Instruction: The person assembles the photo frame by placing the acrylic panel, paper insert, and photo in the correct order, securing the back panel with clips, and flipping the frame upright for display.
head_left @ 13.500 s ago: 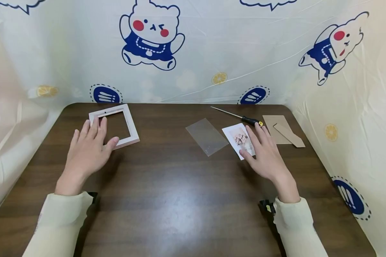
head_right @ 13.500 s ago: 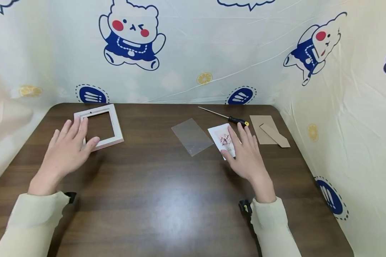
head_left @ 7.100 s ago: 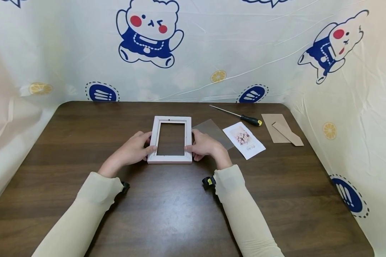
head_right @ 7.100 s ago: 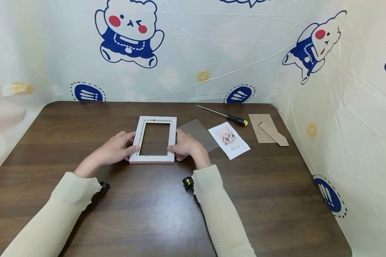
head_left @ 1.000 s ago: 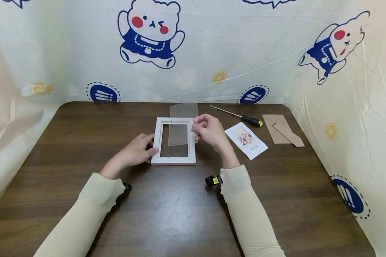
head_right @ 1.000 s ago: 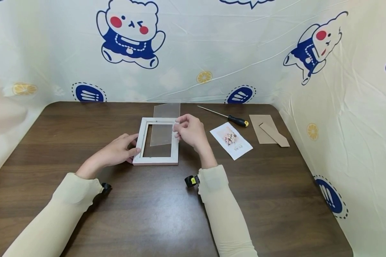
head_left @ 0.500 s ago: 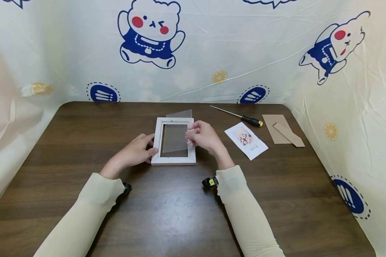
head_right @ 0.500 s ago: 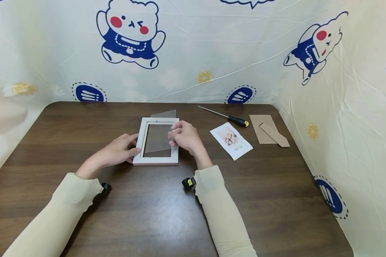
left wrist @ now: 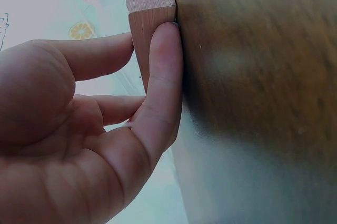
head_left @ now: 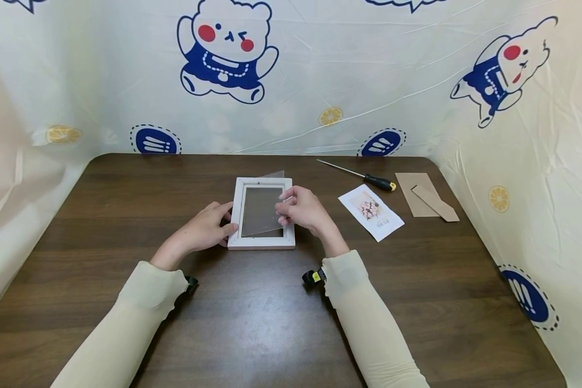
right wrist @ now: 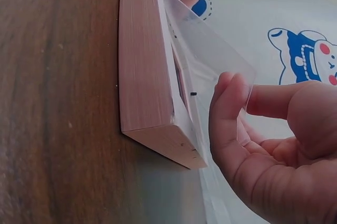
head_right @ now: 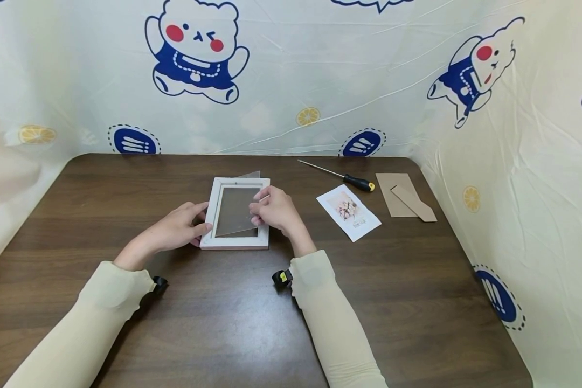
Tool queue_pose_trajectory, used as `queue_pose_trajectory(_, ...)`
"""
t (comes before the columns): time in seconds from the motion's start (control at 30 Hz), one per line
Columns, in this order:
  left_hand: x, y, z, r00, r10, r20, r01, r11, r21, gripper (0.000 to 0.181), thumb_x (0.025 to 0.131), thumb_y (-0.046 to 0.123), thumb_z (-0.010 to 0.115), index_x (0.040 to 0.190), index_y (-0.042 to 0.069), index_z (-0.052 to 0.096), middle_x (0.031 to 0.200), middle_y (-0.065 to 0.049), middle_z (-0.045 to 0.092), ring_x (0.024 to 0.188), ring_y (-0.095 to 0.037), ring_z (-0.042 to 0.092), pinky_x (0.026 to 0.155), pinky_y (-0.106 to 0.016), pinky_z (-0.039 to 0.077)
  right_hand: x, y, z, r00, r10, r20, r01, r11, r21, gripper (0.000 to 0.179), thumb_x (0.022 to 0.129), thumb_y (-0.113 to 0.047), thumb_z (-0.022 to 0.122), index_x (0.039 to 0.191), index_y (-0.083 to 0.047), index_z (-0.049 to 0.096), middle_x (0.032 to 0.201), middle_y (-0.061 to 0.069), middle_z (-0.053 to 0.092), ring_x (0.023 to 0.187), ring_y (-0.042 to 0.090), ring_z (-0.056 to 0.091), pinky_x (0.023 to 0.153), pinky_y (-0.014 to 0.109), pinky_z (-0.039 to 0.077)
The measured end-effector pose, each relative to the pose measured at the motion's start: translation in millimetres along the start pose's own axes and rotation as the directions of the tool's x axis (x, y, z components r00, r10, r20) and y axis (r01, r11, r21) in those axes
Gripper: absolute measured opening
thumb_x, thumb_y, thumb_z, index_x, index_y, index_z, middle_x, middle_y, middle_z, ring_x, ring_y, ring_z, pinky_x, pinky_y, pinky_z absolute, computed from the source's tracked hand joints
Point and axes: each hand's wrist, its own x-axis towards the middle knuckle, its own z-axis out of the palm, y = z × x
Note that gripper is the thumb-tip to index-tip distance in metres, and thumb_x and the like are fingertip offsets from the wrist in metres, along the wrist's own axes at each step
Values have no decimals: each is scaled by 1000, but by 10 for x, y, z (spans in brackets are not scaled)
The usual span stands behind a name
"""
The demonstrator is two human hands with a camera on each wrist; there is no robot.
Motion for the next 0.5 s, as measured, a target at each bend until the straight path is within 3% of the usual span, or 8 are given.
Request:
queue_pose_trajectory(0.27,12,-15,3,1000,-1,2,1,1000,3,64,109,10,57,162,-11,27,132,-31,46,83,-24,72,74,-36,66,-8,3,17,1000,13,-2,-13,999,-37,25,102,1,66,123,4,53,87,12,67,62,14,65,63,24,61)
queue_pose_trajectory(0.5,9,4,-2,1000,1,6,-1,1000,2,65,109,12,57,162,-12,26,134,-33,45,82,-23,73,75,-37,66,-9,-1,41,1000,15,2,-14,997,-82,33,103,-1,66,131,7,51,84,10,65,61,14,64,62,24,59)
